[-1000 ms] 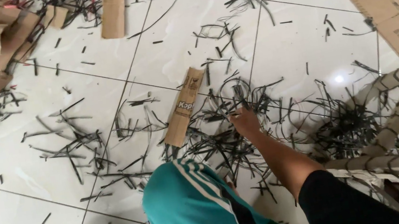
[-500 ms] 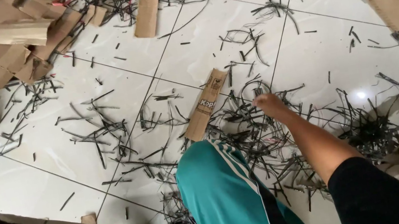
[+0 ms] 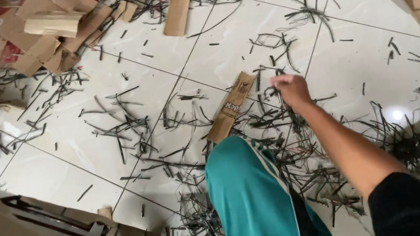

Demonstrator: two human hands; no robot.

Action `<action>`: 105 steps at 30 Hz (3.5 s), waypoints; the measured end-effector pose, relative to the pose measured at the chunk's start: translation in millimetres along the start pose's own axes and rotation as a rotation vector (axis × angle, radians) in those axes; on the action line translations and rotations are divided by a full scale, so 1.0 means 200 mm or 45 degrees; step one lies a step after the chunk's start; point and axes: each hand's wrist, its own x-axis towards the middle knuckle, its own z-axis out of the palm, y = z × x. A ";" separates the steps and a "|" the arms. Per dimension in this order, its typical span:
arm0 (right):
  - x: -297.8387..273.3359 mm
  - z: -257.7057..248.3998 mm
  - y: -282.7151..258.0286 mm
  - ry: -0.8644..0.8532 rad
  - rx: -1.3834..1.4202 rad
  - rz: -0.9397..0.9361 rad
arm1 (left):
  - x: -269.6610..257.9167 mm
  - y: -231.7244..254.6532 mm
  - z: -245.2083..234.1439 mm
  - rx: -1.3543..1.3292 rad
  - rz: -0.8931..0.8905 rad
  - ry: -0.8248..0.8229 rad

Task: Wrapping chair stretchers with protective cardboard and securing them with plastic ties using a utility knife.

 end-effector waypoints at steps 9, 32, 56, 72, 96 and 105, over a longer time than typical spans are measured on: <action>-0.67 -0.05 -1.11 -1.214 0.777 -0.932 | 1.29 -0.61 1.25 1.056 0.508 2.220; -1.50 0.70 -1.00 -2.028 -0.319 -0.232 | 1.40 -0.58 1.46 1.149 0.312 1.966; -1.51 0.89 -0.75 -1.564 0.207 -0.004 | 1.27 -0.67 1.35 1.448 0.549 1.780; -1.74 0.95 -0.84 -1.607 -0.207 -0.468 | 1.37 -0.70 1.47 0.822 0.810 2.049; -1.79 0.85 -1.06 -2.129 -0.275 -0.597 | 1.29 -0.67 1.35 0.380 1.200 2.168; -1.89 0.89 -1.00 -1.505 -0.666 -0.848 | 1.23 -0.68 1.25 1.085 1.235 2.310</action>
